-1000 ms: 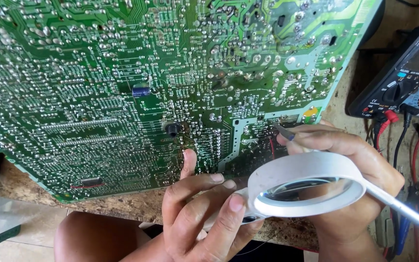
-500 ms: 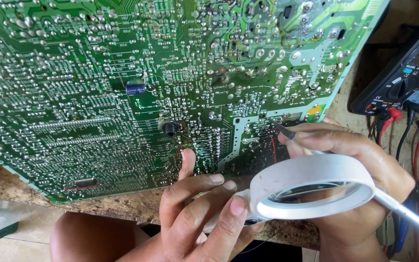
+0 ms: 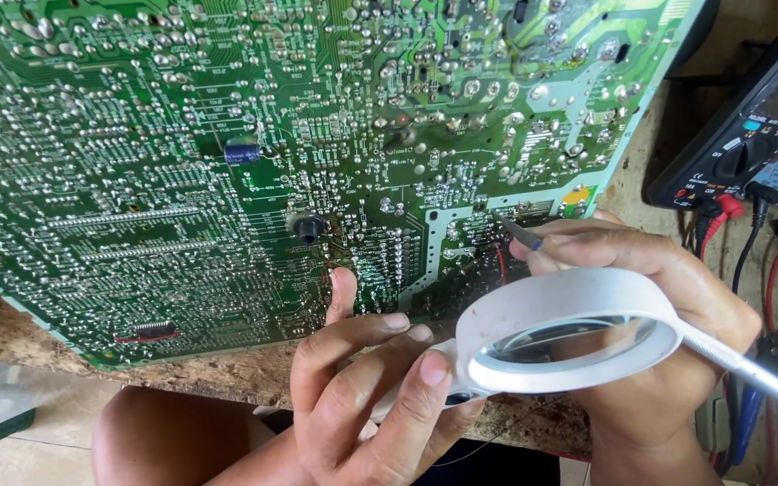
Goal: Inspecting a large circuit board with a magnifying glass and soldering components on a workbench.
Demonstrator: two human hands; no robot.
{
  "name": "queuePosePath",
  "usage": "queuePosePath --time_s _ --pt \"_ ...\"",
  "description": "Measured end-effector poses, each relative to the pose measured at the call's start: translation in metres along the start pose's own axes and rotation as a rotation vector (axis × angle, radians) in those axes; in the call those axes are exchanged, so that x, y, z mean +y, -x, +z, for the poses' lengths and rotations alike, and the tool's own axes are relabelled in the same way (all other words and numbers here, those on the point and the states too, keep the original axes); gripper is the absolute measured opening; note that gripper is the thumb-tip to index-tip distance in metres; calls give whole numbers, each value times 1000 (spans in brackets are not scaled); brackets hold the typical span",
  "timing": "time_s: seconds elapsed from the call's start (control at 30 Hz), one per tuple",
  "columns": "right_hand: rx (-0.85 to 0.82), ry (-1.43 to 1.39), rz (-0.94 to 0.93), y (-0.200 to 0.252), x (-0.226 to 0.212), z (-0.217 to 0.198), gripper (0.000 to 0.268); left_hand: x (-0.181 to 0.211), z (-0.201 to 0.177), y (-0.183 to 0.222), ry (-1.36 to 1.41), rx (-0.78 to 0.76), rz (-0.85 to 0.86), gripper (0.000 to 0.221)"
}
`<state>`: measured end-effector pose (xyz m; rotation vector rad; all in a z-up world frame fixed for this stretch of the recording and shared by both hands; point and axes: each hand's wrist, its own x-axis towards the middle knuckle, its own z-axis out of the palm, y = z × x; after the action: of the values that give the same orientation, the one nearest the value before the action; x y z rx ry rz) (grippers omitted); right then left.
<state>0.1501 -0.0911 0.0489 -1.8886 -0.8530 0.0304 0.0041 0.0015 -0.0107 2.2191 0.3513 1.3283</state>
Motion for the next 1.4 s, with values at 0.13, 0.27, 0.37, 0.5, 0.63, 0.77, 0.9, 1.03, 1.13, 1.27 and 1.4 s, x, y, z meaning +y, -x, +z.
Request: queuePosePath --time_s 0.13,0.27,0.37,0.5,0.63,0.77,0.9,1.03,1.13,1.27,1.4 --pt "1 -2 -11 1 1 1 62 4 0 2 11 -2 -44 37" --pt "0 -34 23 0 -1 1 58 3 0 1 -4 -14 -31 38" --pt "-19 -5 5 -4 -8 2 51 3 0 1 -5 -14 -32 39" --pt "-72 32 -23 -8 -11 -2 64 3 0 1 -6 -9 -26 42" --pt "-56 32 -54 -6 -6 -3 64 2 2 1 -5 -6 -12 37" --pt "-31 57 -34 -3 -4 -4 68 2 5 0 -24 41 18 35" --pt "-26 112 -50 -3 -4 -6 66 0 3 0 -27 24 42 36" --pt "-46 84 -56 -7 -6 -6 70 0 4 -2 -31 29 44 35" --pt "-80 78 -61 -11 -12 -7 67 1 4 -3 -49 42 52 39" --pt "-64 61 -49 -10 -12 -8 60 4 4 -2 -42 45 25 42" --pt "-74 69 -77 -10 -11 -10 66 3 5 -3 -45 66 31 39"
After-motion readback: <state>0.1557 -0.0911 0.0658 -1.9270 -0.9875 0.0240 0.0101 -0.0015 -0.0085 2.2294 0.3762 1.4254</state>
